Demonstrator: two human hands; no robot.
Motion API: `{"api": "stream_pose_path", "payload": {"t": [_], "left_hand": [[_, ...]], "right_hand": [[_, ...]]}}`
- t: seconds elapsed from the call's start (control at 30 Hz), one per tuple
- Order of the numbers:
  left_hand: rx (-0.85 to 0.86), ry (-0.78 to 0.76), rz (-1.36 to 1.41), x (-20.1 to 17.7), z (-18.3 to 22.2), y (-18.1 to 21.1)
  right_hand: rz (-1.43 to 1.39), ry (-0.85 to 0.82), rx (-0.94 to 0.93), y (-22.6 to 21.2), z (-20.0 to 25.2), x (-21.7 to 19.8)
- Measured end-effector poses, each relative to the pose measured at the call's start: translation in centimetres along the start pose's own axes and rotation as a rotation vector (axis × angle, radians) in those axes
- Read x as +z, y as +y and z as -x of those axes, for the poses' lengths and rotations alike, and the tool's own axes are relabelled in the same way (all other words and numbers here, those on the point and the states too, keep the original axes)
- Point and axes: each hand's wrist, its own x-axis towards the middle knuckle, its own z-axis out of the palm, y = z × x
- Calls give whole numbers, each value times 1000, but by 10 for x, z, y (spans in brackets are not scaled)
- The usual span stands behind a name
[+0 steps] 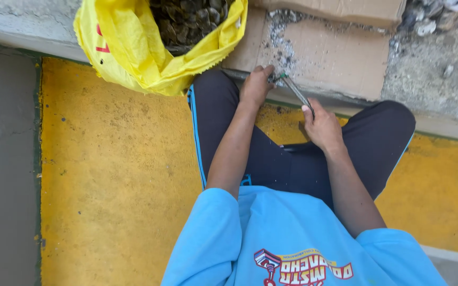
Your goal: Opening oyster shells using a metal tool and placing them on a cardboard surface.
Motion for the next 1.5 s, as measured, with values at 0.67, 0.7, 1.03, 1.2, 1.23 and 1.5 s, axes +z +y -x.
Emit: {"api": "stream_pose_path", "payload": {"t": [0.67, 0.7, 1.03, 1.2, 1.23, 1.5], "left_hand": [[-3, -17, 88, 3, 5, -1], [5, -27, 98, -2, 4, 5], [46, -17, 179, 3, 1, 2], [20, 13, 237, 0, -4, 4], [10, 12, 243, 3, -3, 0], [22, 64, 292, -10, 1, 9]], "right_hand": [[-174, -65, 59, 62, -1, 18], [-124, -100, 66, 58, -3, 15], [-222, 20, -40, -2, 13, -2], [-231, 9, -45, -17, 13, 8], [-226, -1, -43, -16, 14, 7], [-234, 34, -38, 11, 7, 25]]}}
